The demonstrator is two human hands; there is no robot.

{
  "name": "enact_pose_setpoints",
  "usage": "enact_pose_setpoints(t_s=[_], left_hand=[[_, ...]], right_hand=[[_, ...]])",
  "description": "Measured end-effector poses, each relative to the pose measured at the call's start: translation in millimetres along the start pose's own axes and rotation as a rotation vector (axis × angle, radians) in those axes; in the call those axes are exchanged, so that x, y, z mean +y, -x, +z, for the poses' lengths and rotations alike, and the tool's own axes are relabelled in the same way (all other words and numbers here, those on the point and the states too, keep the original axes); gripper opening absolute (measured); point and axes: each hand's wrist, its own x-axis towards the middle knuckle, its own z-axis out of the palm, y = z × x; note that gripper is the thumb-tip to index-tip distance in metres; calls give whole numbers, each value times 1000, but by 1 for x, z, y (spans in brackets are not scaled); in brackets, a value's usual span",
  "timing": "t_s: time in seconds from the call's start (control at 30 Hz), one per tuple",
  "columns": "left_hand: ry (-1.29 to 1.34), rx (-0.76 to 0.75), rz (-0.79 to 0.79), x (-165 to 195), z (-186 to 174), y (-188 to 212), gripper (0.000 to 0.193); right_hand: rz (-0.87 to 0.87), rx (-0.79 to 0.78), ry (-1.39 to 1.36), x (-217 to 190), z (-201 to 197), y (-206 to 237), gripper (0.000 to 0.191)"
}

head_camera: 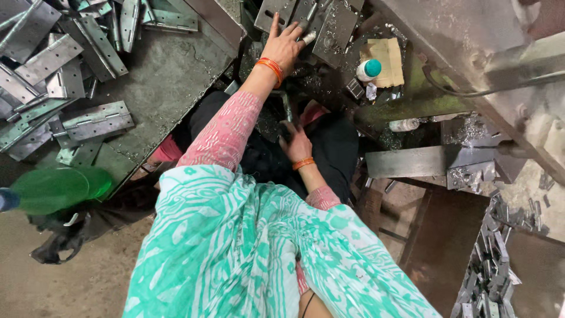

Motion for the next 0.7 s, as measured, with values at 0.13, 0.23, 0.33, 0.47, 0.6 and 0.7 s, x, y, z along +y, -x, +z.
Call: enact_pose_setpoints(t_s=[0.13,0.23,0.33,0.47,0.6,0.7], left_hand=[[-57,176,-5,8,5,11,70],[36,203,-146,16,8,23,57],[-71,233,-263,21,8,25,51],[-166,111,-308,22,4,5,35],[-139,104,-326,21,-3,-17,33],[-122,61,-323,20,-4,-18,31]], right_hand=[[82,-65,-1,1,10,7,50],[54,-87,45,1,2,1,52],[74,-186,129,0,-18,-15,55],[54,-228,216,5,-47,-43,50],[81,-222,215,10,-39,-43,52],[-116,35,128,9,-6,-14,55]])
